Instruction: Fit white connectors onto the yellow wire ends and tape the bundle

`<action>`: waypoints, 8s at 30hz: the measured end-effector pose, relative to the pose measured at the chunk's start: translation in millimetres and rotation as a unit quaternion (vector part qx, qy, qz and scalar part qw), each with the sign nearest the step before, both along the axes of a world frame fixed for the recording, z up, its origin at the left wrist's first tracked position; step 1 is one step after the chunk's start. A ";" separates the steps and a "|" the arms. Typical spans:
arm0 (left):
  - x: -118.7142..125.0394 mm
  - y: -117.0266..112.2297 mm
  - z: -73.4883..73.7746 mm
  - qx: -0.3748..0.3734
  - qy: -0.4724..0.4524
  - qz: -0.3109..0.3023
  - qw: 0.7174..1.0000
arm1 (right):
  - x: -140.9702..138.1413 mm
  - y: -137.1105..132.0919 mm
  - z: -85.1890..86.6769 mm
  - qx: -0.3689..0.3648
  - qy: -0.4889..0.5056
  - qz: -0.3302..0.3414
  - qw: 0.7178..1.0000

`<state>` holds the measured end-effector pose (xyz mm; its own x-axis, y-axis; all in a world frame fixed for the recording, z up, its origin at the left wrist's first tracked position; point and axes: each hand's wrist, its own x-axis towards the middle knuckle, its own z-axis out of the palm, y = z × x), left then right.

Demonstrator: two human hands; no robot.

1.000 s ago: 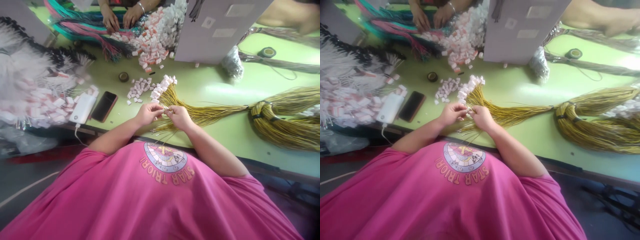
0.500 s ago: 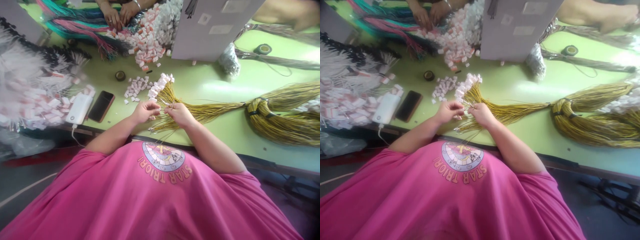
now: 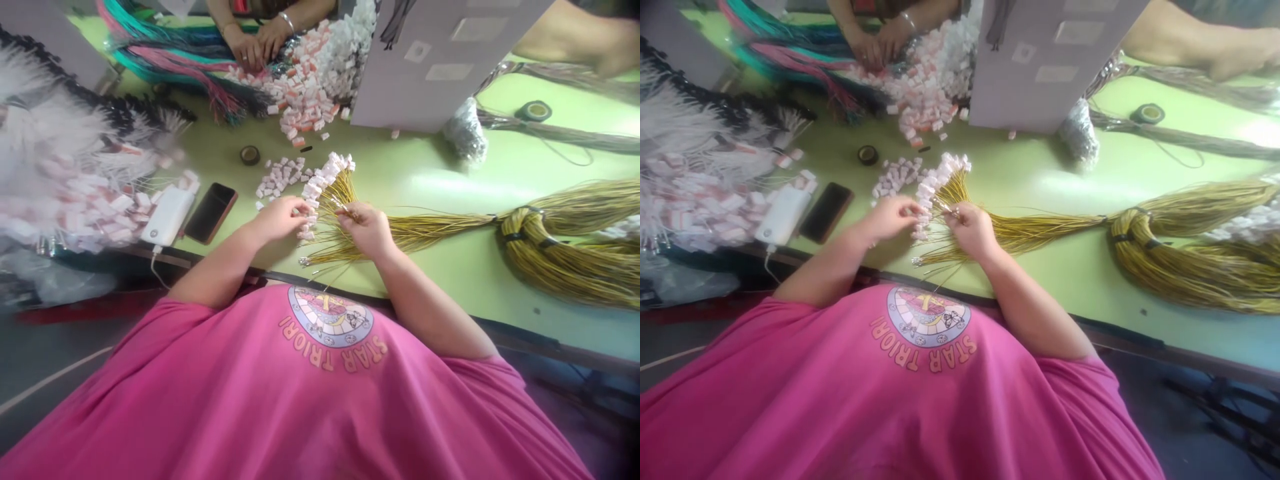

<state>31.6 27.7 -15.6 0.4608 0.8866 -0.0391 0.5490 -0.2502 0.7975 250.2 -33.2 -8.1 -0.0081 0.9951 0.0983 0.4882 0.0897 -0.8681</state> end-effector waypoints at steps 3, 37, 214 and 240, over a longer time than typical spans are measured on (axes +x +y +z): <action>-23.4 24.1 -2.8 0.107 0.070 0.046 0.991 | 1.1 -0.9 0.6 -0.043 0.074 -0.017 0.996; 31.3 -29.8 7.6 -0.349 -0.402 0.050 0.845 | -6.7 -8.9 2.0 0.002 -0.059 0.070 0.996; -37.9 -11.6 27.8 0.017 0.096 0.000 0.995 | -0.5 -2.3 -2.2 0.150 -0.018 0.090 0.984; 30.9 -28.6 2.8 -0.236 -0.275 -0.013 0.932 | 0.6 -4.1 -3.7 -0.039 0.001 0.048 0.998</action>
